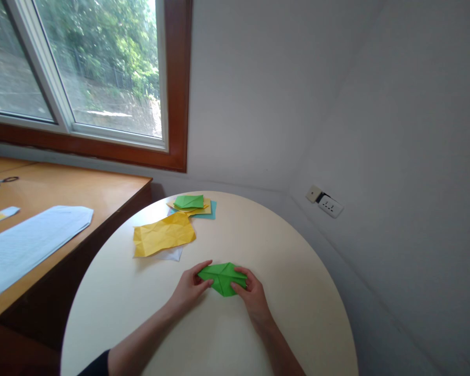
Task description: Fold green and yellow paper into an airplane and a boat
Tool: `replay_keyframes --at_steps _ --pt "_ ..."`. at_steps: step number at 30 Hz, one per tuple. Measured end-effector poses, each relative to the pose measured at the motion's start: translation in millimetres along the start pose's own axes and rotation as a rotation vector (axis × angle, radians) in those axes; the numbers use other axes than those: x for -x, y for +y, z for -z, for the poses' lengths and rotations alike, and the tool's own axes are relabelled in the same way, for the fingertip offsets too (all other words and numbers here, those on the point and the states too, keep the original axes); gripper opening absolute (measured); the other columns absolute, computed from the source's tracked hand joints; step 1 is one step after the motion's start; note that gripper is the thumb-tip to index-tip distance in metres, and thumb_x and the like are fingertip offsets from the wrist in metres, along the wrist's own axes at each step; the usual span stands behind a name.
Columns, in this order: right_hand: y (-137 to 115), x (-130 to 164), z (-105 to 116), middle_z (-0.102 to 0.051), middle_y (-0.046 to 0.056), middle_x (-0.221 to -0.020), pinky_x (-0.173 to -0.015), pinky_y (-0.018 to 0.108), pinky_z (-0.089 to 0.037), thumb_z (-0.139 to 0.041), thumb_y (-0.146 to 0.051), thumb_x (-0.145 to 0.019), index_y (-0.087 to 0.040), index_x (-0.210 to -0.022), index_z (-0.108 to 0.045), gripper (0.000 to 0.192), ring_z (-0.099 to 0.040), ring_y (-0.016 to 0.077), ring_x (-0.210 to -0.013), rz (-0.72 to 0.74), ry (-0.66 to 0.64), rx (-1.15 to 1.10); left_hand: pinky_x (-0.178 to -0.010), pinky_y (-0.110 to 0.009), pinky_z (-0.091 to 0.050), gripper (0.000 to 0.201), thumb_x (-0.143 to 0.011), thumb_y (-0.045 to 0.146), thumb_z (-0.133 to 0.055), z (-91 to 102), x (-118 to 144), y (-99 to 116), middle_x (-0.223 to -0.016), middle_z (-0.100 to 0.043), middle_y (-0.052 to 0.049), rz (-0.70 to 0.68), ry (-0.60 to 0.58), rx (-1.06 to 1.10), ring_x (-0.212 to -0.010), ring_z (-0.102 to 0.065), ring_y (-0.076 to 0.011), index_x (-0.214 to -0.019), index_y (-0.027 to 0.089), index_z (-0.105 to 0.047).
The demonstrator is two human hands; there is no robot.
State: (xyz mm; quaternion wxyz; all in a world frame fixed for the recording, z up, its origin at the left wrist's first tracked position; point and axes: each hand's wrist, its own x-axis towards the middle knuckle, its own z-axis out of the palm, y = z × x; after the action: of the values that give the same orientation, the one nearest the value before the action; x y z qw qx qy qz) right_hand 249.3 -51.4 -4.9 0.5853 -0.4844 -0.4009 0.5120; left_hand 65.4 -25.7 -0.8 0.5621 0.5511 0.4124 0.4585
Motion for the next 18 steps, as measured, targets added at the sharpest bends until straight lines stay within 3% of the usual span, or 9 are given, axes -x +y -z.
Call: replay_keyframes --at_steps 7,18 --pt "1.6 -0.8 3.1 -0.072 0.006 -0.087 -0.073 0.034 -0.052 -0.08 -0.029 -0.05 -0.018 -0.085 -0.067 0.039 -0.066 0.0216 -0.079 0.0 0.03 0.012 -0.077 -0.034 -0.051 0.042 -0.063 0.033 -0.072 -2.4 3.3 8.8 -0.095 -0.07 -0.011 0.018 -0.066 0.043 -0.081 -0.064 -0.0224 -0.099 0.013 -0.067" --pt "1.8 -1.5 3.1 -0.072 0.005 -0.081 -0.071 0.034 -0.052 -0.081 -0.029 -0.047 -0.017 -0.08 -0.069 0.037 -0.066 0.0209 -0.074 -0.019 0.045 0.003 -0.068 -0.03 -0.052 0.036 -0.059 0.033 -0.074 -3.6 2.5 7.9 -0.083 -0.071 -0.008 0.017 0.008 0.032 -0.072 -0.065 -0.0199 -0.088 0.013 -0.068"
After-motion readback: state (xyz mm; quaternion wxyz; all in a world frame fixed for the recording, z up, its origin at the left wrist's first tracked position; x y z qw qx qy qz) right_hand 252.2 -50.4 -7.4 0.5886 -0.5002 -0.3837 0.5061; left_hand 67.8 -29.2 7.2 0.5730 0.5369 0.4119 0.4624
